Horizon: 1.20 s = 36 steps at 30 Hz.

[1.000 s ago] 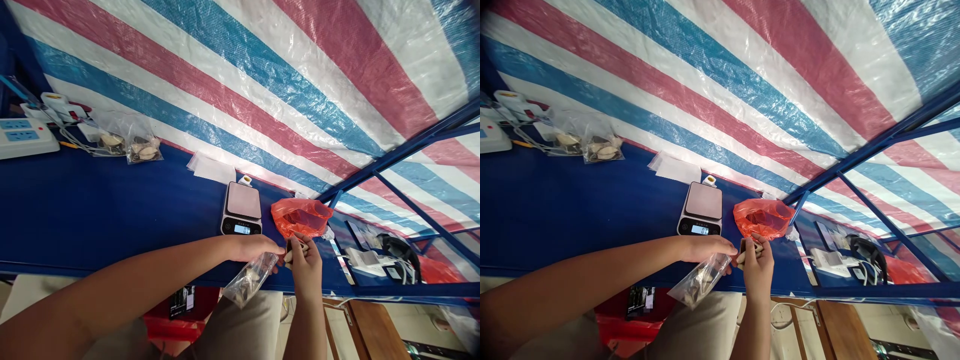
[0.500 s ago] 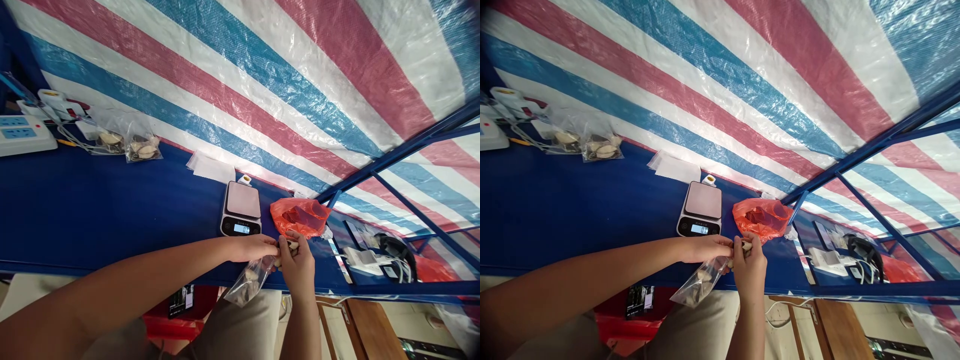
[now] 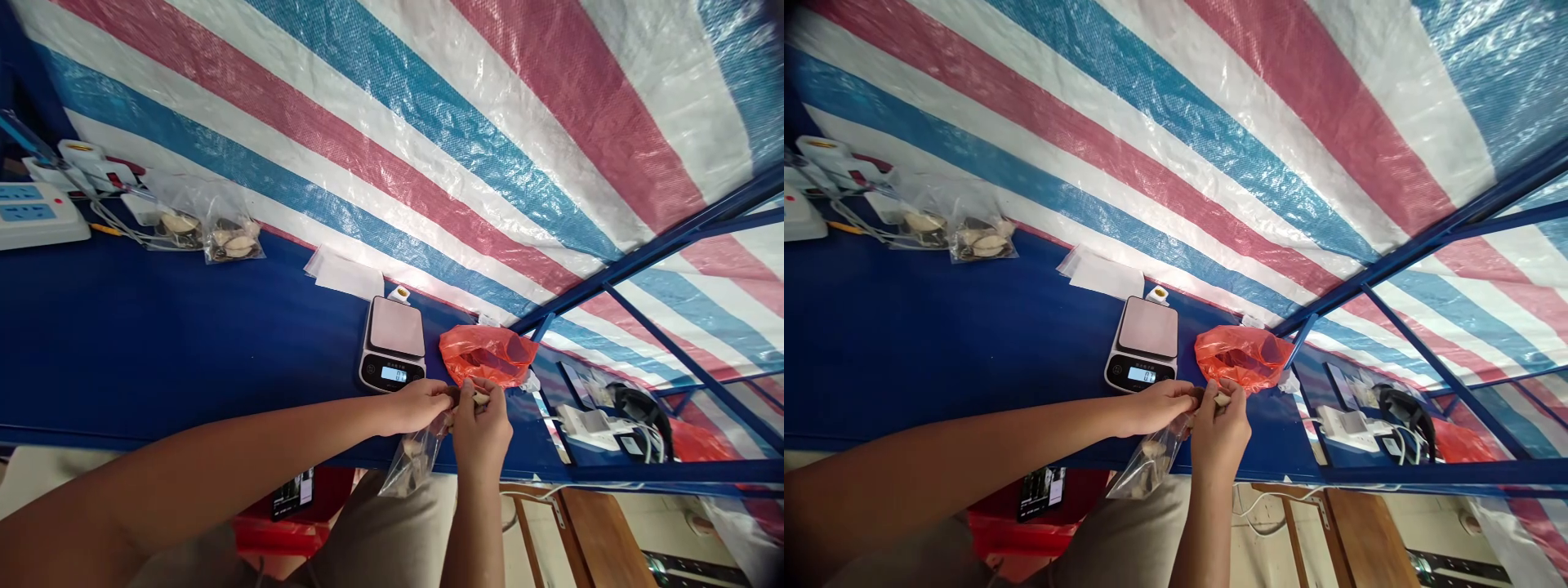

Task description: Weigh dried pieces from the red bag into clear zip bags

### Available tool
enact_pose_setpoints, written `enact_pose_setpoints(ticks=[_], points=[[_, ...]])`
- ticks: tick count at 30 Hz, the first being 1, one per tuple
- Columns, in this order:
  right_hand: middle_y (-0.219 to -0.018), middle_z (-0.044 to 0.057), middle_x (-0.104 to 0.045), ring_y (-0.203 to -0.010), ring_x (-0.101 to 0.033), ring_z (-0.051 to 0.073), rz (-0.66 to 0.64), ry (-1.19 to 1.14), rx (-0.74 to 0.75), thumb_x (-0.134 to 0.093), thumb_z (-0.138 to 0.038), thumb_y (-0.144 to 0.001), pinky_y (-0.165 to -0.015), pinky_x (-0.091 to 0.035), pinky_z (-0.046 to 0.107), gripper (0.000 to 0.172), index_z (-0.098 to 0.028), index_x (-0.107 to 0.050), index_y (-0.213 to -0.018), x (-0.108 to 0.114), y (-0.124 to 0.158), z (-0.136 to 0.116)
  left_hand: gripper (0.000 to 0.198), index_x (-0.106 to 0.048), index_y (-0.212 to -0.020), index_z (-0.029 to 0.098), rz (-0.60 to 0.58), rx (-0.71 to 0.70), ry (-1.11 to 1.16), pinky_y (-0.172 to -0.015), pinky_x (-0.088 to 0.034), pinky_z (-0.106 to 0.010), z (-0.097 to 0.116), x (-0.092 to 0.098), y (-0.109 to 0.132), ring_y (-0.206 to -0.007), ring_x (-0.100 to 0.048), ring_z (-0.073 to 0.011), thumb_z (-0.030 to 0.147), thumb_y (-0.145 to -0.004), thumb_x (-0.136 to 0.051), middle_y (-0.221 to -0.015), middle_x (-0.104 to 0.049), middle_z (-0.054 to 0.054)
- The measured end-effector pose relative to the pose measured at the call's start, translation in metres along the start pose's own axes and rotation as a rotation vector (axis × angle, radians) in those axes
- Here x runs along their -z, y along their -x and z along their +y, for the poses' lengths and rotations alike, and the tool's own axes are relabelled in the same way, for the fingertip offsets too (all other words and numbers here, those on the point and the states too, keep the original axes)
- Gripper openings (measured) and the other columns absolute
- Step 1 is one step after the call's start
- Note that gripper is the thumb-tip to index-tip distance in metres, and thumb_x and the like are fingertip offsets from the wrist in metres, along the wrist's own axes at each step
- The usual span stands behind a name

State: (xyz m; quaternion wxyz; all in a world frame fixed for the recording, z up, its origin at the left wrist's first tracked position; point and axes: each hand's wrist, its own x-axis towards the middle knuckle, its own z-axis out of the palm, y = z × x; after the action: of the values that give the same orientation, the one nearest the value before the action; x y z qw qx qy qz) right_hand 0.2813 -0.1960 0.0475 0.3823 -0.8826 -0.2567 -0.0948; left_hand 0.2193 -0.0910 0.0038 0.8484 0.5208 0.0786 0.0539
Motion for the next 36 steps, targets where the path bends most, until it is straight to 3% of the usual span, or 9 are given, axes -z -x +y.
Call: enact_pose_setpoints(ticks=[9, 14, 17, 20, 23, 27, 30, 33, 36], points=[[-0.077, 0.008, -0.073, -0.066, -0.066, 0.023, 0.037, -0.052, -0.131, -0.061, -0.063, -0.086, -0.059, -0.047, 0.028, 0.045, -0.019, -0.066, -0.095, -0.009, -0.009, 0.01, 0.019, -0.061, -0.078, 0.023, 0.12, -0.001, 0.053, -0.06, -0.05, -0.034, 0.004, 0.001, 0.001, -0.064, -0.06, -0.0184, 0.04, -0.079, -0.07, -0.072, -0.062, -0.003], [-0.053, -0.003, -0.058, -0.044, -0.051, 0.016, -0.17, -0.351, -0.153, -0.067, -0.074, -0.078, -0.044, -0.043, 0.026, 0.059, -0.018, -0.065, -0.099, -0.001, -0.016, 0.023, 0.018, -0.059, -0.082, 0.021, 0.135, 0.077, 0.079, -0.063, -0.051, -0.031, 0.014, -0.003, 0.007, -0.065, -0.061, -0.0158, 0.036, -0.08, -0.069, -0.074, -0.062, -0.003], [-0.063, -0.002, -0.064, -0.048, -0.053, 0.014, -0.256, -0.457, -0.133, -0.074, -0.069, -0.076, -0.045, -0.042, 0.025, 0.056, -0.019, -0.066, -0.099, 0.011, -0.02, 0.032, 0.021, -0.059, -0.088, 0.019, 0.118, 0.119, 0.124, -0.069, -0.052, -0.031, 0.019, -0.006, 0.01, -0.064, -0.062, -0.014, 0.037, -0.081, -0.068, -0.076, -0.063, -0.002], [-0.072, 0.0, -0.067, -0.055, -0.055, 0.014, -0.368, -0.456, -0.078, -0.079, -0.062, -0.075, -0.05, -0.044, 0.024, 0.052, -0.018, -0.069, -0.1, 0.02, -0.023, 0.037, 0.026, -0.06, -0.093, 0.017, 0.13, 0.121, 0.111, -0.071, -0.052, -0.032, 0.021, -0.007, 0.012, -0.065, -0.061, -0.013, 0.039, -0.081, -0.069, -0.078, -0.062, 0.0], [-0.065, 0.0, -0.064, -0.055, -0.052, 0.013, -0.434, -0.359, -0.021, -0.079, -0.059, -0.076, -0.05, -0.041, 0.023, 0.047, -0.016, -0.072, -0.092, 0.022, -0.024, 0.037, 0.027, -0.059, -0.09, 0.017, 0.116, 0.101, 0.057, -0.071, -0.049, -0.03, 0.022, -0.007, 0.013, -0.067, -0.059, -0.0117, 0.041, -0.081, -0.069, -0.079, -0.061, 0.001], [-0.058, 0.0, -0.061, -0.049, -0.05, 0.013, -0.352, -0.303, -0.023, -0.077, -0.059, -0.074, -0.045, -0.04, 0.024, 0.045, -0.015, -0.071, -0.084, 0.021, -0.023, 0.031, 0.03, -0.057, -0.087, 0.017, 0.08, 0.09, 0.022, -0.071, -0.045, -0.029, 0.024, -0.005, 0.013, -0.071, -0.057, -0.0111, 0.043, -0.08, -0.072, -0.079, -0.057, 0.003], [-0.052, -0.003, -0.058, -0.042, -0.047, 0.013, -0.3, -0.294, -0.072, -0.076, -0.06, -0.074, -0.04, -0.039, 0.024, 0.044, -0.017, -0.071, -0.083, 0.025, -0.021, 0.024, 0.042, -0.057, -0.088, 0.018, -0.007, 0.077, 0.053, -0.075, -0.046, -0.031, 0.028, -0.002, 0.014, -0.073, -0.057, -0.012, 0.042, -0.068, -0.085, -0.079, -0.057, 0.003], [-0.055, -0.001, -0.062, -0.041, -0.049, 0.013, -0.209, -0.312, -0.063, -0.078, -0.059, -0.073, -0.04, -0.04, 0.024, 0.044, -0.017, -0.071, -0.087, 0.034, -0.018, 0.018, 0.058, -0.06, -0.098, 0.019, -0.109, 0.034, 0.043, -0.083, -0.048, -0.034, 0.029, 0.0, 0.018, -0.086, -0.061, -0.015, 0.029, -0.052, -0.095, -0.096, -0.062, -0.001], [-0.062, 0.002, -0.067, -0.046, -0.053, 0.014, -0.103, -0.309, -0.013, -0.081, -0.06, -0.068, -0.042, -0.043, 0.025, 0.048, -0.017, -0.073, -0.088, 0.046, -0.018, 0.012, 0.067, -0.06, -0.108, 0.022, -0.179, -0.019, -0.008, -0.086, -0.05, -0.035, 0.039, 0.001, 0.025, -0.094, -0.062, -0.0166, 0.02, -0.05, -0.094, -0.109, -0.061, -0.003]])
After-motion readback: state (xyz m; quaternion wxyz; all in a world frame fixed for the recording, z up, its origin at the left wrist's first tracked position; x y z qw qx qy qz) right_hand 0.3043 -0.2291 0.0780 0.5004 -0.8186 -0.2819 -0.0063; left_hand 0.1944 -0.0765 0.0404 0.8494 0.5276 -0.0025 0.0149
